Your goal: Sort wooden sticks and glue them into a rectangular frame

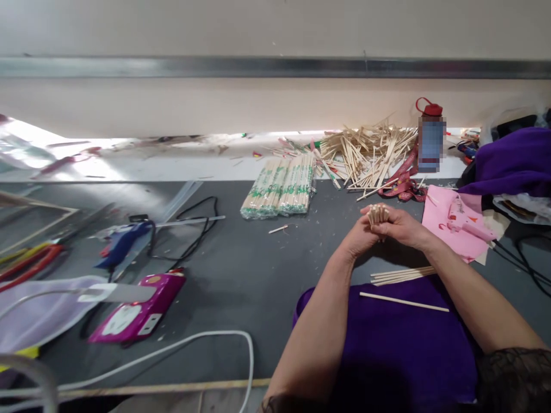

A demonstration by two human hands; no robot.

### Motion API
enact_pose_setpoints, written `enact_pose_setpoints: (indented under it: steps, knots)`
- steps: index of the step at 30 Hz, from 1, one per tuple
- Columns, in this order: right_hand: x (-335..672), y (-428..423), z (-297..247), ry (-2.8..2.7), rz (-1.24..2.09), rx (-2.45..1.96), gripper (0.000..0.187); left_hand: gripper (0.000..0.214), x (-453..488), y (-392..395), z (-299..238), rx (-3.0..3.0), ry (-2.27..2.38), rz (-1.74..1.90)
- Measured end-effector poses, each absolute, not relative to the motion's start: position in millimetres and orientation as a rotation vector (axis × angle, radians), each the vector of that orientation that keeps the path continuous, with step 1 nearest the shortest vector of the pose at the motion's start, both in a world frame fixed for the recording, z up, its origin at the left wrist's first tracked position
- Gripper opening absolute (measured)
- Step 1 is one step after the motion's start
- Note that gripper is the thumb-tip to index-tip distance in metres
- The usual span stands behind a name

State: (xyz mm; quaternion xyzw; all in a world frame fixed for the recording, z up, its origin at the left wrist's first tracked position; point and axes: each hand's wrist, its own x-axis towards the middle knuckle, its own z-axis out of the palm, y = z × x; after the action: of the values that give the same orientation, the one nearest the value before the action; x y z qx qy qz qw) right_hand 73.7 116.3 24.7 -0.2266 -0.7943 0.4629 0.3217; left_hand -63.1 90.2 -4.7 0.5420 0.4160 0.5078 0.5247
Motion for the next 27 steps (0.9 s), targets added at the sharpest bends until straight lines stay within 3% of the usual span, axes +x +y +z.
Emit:
enact_pose_setpoints:
  steps: [5,11,15,19,24,27]
  knots:
    - [75.1,122.1,13.5,-2.01,1.394,-0.579,0.027,0.021,-60.1,89.6,-12.8,1.244,1.044,1.215]
    - [79.2,121.7,14.4,-1.968,1.494,-0.635,0.031,0.01,-58.8,88.6,-11.9,1.275,1.047,1.159]
    - [78.4,119.1,21.7,-1.887,1.476,-0.634,0.043,0.016,-59.5,87.4,-3.2,1.425,1.033,1.163]
    - [71.6,119.3,23.6,-1.869,1.468,-0.626,0.029,0.023,-56.8,86.6,1.4,1.372,1.083,1.164]
    - [67.5,120.7,22.0,-1.989,1.362,-0.626,0.027,0.033,-55.9,88.2,-1.1,1.401,1.143,1.235]
    - [66.6,121.3,20.5,-2.017,1.302,-0.663,0.026,0.029,-57.6,90.0,-4.3,1.402,1.259,1.2]
